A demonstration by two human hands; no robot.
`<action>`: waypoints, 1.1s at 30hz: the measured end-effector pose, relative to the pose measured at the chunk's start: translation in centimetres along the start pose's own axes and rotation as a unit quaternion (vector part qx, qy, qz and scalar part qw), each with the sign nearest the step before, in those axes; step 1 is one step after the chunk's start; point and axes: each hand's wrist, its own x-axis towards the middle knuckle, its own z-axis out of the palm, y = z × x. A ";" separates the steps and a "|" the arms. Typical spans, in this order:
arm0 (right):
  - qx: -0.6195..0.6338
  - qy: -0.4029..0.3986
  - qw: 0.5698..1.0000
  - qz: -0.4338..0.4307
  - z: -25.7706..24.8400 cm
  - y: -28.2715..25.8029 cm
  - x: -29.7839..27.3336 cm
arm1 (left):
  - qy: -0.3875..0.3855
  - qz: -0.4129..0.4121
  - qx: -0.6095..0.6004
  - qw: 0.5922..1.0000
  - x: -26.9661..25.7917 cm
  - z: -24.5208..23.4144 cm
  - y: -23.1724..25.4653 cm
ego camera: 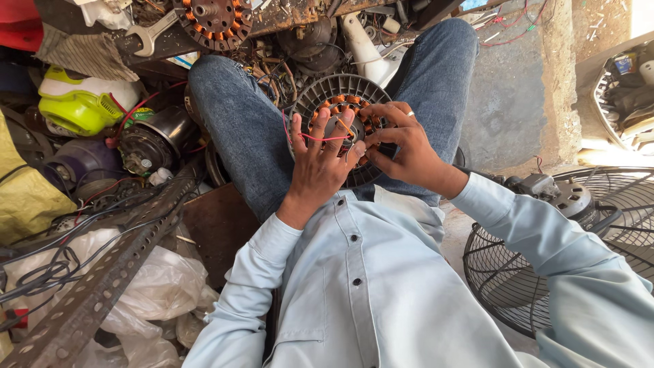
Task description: The person works on the internal wiring of a fan motor stator, using scissors to trim wires and handling a plastic spool to organize or wrap the components.
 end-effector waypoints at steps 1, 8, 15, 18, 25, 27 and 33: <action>0.001 -0.004 1.000 0.001 0.0 0.0 0.0 | 0.000 0.000 0.001 1.000 -0.1 -0.1 0.0; 0.004 -0.015 1.000 0.009 -0.2 0.0 0.1 | -0.003 -0.002 0.002 1.000 0.0 -0.3 0.1; 0.005 -0.009 1.000 0.004 -0.1 0.2 -0.1 | -0.010 -0.055 -0.075 0.996 0.1 -0.6 0.8; 0.007 0.000 1.000 0.001 0.0 0.2 0.0 | -0.012 -0.055 -0.077 0.995 0.3 -0.8 0.9; 0.016 0.012 1.000 -0.015 0.4 0.7 -0.5 | 0.008 -0.010 0.017 1.000 0.0 -0.2 0.4; 0.012 0.016 1.000 -0.015 0.4 0.9 -0.5 | 0.010 -0.007 0.025 1.000 -0.2 -0.1 0.2; 0.030 0.014 0.999 -0.026 0.2 1.0 -0.4 | 0.008 0.007 0.010 1.000 -0.8 -0.1 -0.3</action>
